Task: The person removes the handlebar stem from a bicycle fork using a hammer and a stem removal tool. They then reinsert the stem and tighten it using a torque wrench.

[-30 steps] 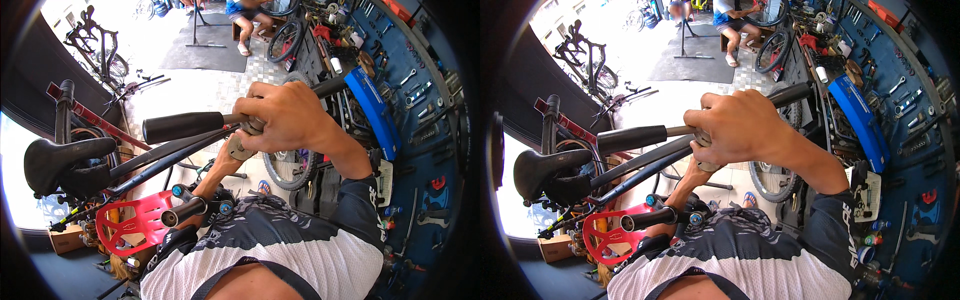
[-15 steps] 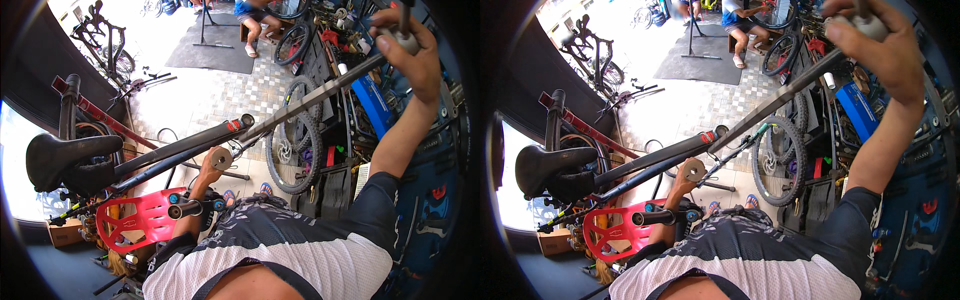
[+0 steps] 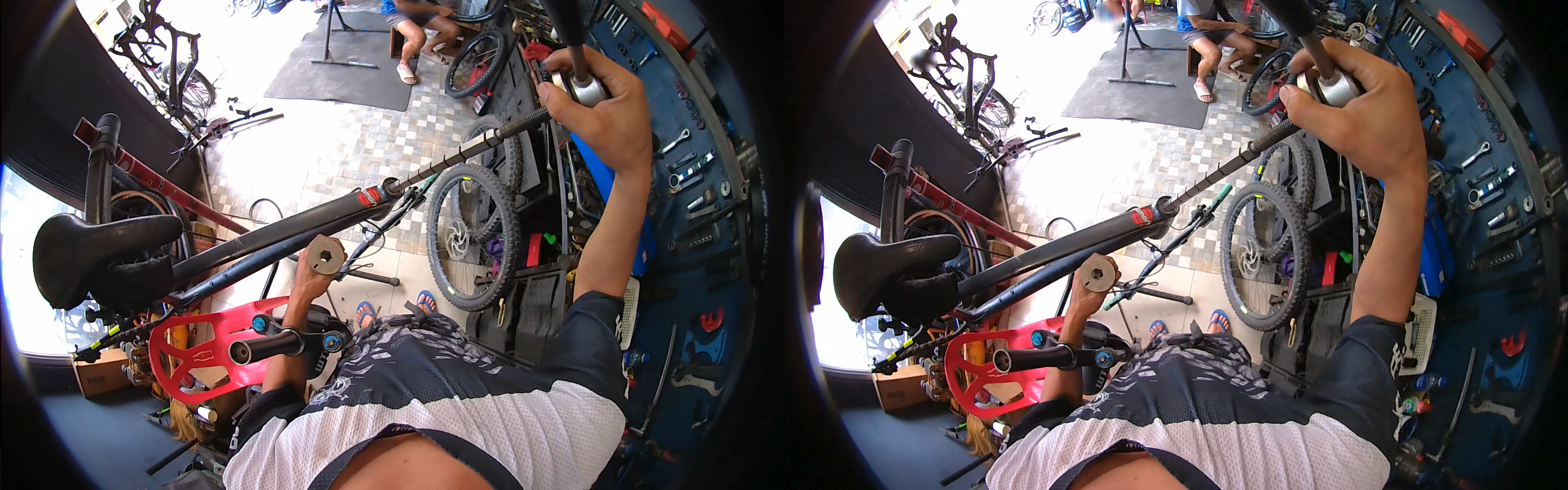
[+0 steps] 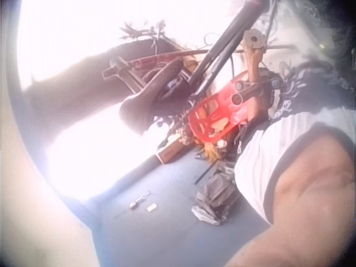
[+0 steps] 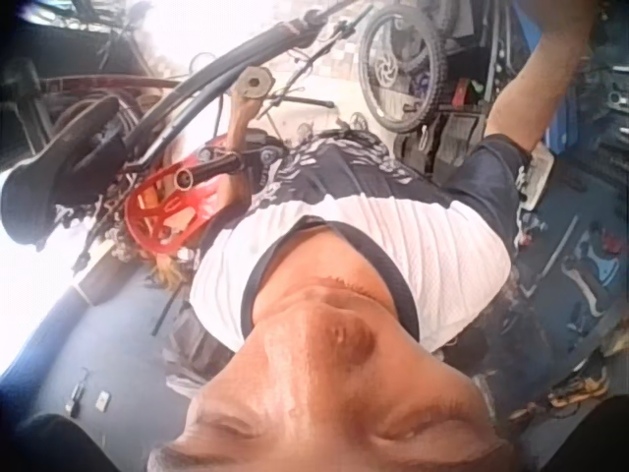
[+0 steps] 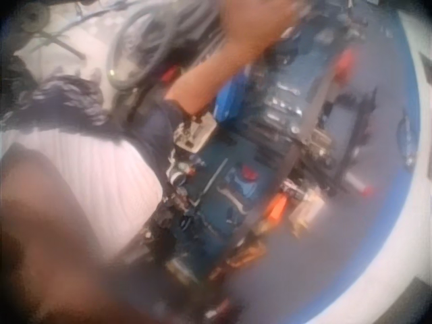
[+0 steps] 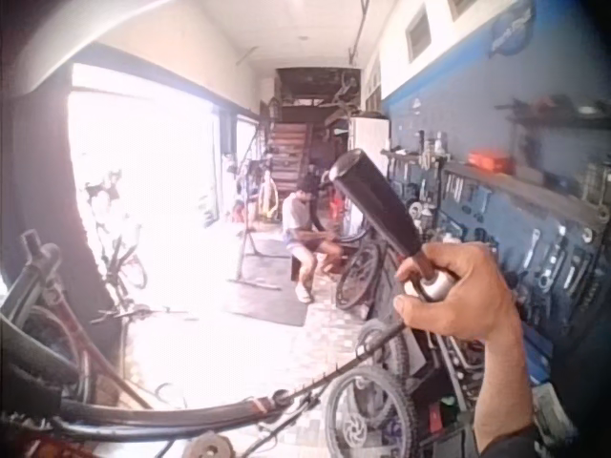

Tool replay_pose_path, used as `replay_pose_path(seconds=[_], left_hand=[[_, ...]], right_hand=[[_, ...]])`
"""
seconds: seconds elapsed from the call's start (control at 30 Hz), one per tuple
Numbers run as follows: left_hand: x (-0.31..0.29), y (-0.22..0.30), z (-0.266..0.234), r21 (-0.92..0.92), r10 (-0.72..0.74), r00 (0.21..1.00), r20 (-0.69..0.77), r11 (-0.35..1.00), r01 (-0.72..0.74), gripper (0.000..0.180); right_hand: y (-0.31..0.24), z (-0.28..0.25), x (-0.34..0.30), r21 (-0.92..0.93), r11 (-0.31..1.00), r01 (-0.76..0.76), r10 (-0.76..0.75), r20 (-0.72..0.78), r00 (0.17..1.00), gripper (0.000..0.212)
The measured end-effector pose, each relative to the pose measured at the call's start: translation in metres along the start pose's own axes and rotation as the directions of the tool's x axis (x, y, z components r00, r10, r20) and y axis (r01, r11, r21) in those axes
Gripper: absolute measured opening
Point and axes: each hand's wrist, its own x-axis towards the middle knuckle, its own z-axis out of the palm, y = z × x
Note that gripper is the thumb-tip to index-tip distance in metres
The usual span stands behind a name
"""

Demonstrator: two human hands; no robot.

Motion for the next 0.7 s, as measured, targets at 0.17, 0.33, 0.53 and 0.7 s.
replay_pose_path(seconds=[0.17, 0.33, 0.53, 0.7], left_hand=[[0.005, 0.026, -0.01, 0.189, 0.234, 0.972, -0.008, 0.955, -0.229, 0.023], [0.031, 0.053, -0.015, 0.28, 0.434, 0.899, -0.055, 0.871, -0.403, 0.034], [0.063, 0.065, -0.025, 0.425, 0.537, 0.817, -0.208, 0.802, -0.419, 0.025], [0.077, 0.063, -0.028, 0.531, 0.318, 0.919, -0.234, 0.833, -0.153, 0.039]], right_hand=[[0.01, 0.018, 0.006, -0.015, 0.999, 0.046, -0.045, 0.034, 0.998, 0.023], [0.02, 0.048, 0.011, -0.135, 0.99, 0.031, -0.022, 0.07, 0.997, 0.025], [0.025, 0.097, 0.007, -0.233, 0.964, 0.126, -0.102, 0.109, 0.989, 0.036], [0.032, 0.144, 0.004, -0.292, 0.946, 0.143, -0.076, 0.228, 0.971, 0.041]])
